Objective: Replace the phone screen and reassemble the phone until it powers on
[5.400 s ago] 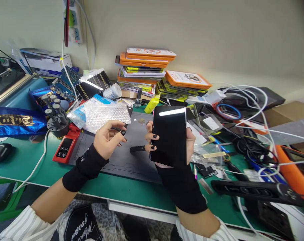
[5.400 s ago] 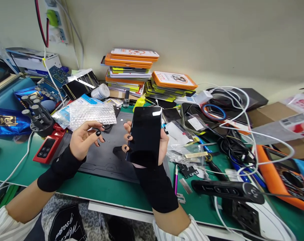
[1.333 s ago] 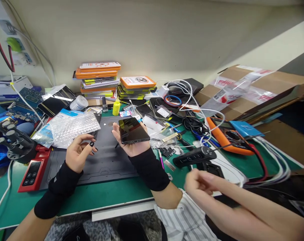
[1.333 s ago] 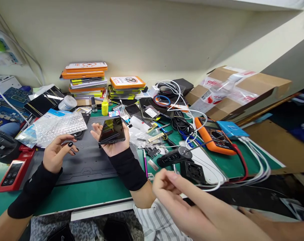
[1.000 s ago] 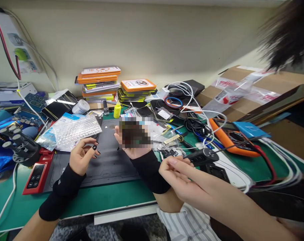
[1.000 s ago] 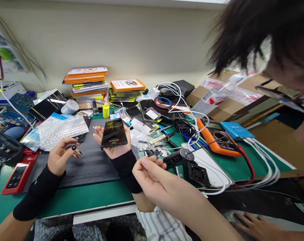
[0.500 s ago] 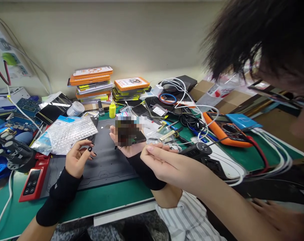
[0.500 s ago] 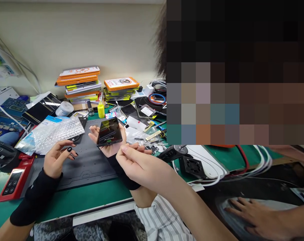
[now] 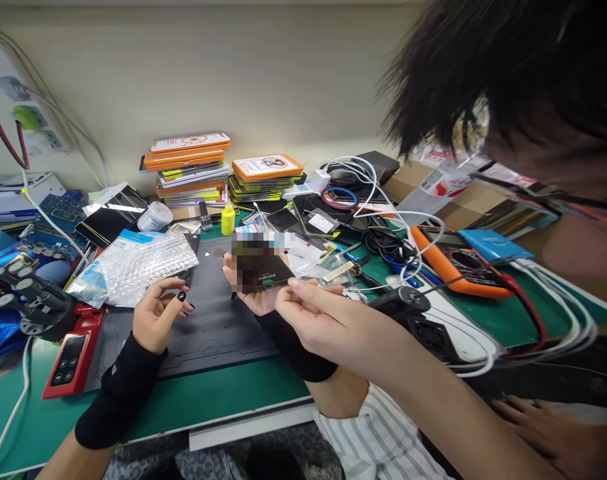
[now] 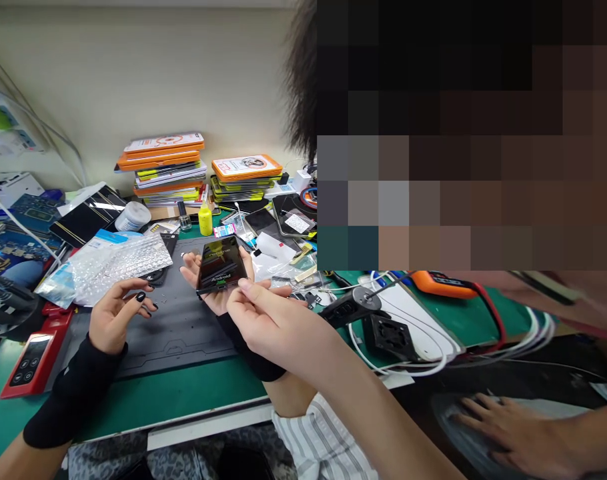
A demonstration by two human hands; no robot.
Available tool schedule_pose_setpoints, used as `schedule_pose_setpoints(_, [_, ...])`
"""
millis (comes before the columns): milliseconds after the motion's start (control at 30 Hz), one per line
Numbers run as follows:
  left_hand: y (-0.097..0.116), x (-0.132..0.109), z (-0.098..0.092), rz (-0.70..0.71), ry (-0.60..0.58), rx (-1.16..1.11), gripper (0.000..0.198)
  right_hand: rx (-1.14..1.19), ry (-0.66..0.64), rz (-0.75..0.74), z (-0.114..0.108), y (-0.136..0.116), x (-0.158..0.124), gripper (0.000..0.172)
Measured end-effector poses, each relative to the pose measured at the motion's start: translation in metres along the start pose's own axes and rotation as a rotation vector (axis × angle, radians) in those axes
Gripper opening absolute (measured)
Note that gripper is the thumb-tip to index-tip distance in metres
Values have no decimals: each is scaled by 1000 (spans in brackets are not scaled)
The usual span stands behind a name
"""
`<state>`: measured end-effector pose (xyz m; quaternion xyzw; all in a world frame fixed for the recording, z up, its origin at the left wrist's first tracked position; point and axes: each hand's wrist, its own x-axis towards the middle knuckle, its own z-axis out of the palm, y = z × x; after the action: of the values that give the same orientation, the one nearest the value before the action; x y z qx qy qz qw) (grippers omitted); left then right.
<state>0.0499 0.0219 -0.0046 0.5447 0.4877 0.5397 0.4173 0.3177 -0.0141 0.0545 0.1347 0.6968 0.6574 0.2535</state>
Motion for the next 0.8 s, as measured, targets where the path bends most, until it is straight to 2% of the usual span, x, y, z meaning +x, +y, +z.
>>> schedule_pose_setpoints(133, [1,0,-1,5,-1,7,29,0,-35,-3,1,-1,1,16])
schedule_pose_setpoints(233, [2,1,-2,11,9,0,28,-176,-39,-76,2,-3,2,18])
schedule_pose_setpoints(300, [2,1,-3,11,17,-8,27,-437,-25,-182,4,-5,3,23])
schedule_pose_setpoints(400, [3,2,-4,15,24,-24,27,-975,-49,-299,8,-11,3,25])
schedule_pose_setpoints(467, [4,1,-4,20,22,-29,27,-1343,-116,-296,11,-15,3,22])
schedule_pose_setpoints(533, [5,1,-4,21,17,-31,27,-1573,-177,-265,13,-17,4,20])
schedule_pose_setpoints(800, [0,1,-5,20,21,-29,28,-1701,-211,-214,12,-10,7,24])
